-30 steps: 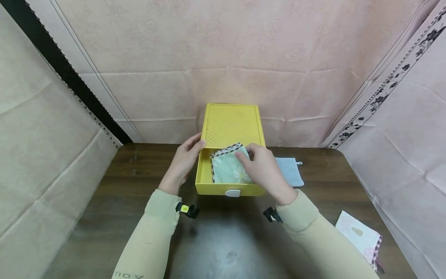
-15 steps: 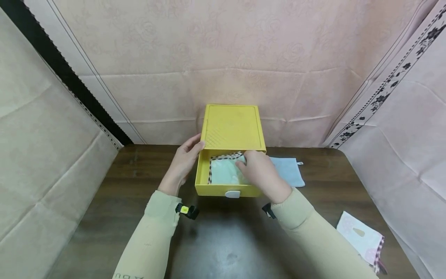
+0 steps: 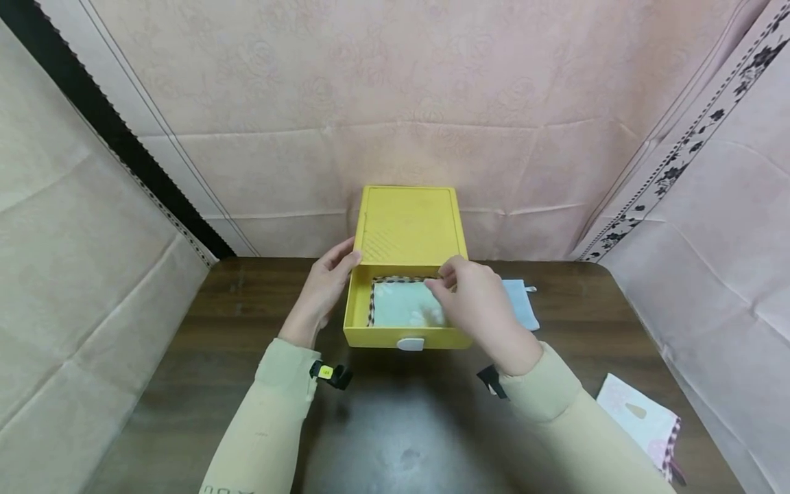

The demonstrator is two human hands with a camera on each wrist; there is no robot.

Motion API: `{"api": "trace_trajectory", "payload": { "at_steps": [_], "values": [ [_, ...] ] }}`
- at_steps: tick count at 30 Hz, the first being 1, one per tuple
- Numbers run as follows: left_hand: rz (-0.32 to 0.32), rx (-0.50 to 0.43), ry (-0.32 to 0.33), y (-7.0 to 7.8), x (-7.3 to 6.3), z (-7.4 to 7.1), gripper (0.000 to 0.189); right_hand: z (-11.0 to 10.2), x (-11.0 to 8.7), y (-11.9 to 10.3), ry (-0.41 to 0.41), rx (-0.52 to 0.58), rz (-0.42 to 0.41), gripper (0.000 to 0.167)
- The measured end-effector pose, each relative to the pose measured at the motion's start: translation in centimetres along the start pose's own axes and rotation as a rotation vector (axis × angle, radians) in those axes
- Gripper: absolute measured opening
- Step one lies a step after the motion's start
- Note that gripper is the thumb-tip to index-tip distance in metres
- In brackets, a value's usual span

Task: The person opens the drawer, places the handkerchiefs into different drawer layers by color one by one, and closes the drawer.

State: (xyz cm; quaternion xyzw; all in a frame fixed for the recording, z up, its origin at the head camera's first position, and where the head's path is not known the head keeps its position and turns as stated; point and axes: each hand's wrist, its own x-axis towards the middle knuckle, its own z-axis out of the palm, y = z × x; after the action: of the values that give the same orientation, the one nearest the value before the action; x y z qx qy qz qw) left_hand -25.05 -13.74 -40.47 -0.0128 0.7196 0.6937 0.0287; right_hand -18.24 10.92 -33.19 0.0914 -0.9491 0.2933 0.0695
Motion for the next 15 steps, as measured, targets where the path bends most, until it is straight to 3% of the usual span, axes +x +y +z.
{"api": "trace_trajectory", "payload": {
  "at_steps": [5, 15],
  "values": [
    [-0.001, 0.004, 0.003, 0.1, -0.1, -0.1, 0.052, -0.9, -1.0, 0.7, 0.065, 0.079, 0.007, 0.032],
    [-0.003, 0.008, 0.002, 0.0, -0.1, -0.1, 0.053, -2.2, -2.9, 3.0, 0.12, 0.164, 0.069, 0.043]
  ]
}}
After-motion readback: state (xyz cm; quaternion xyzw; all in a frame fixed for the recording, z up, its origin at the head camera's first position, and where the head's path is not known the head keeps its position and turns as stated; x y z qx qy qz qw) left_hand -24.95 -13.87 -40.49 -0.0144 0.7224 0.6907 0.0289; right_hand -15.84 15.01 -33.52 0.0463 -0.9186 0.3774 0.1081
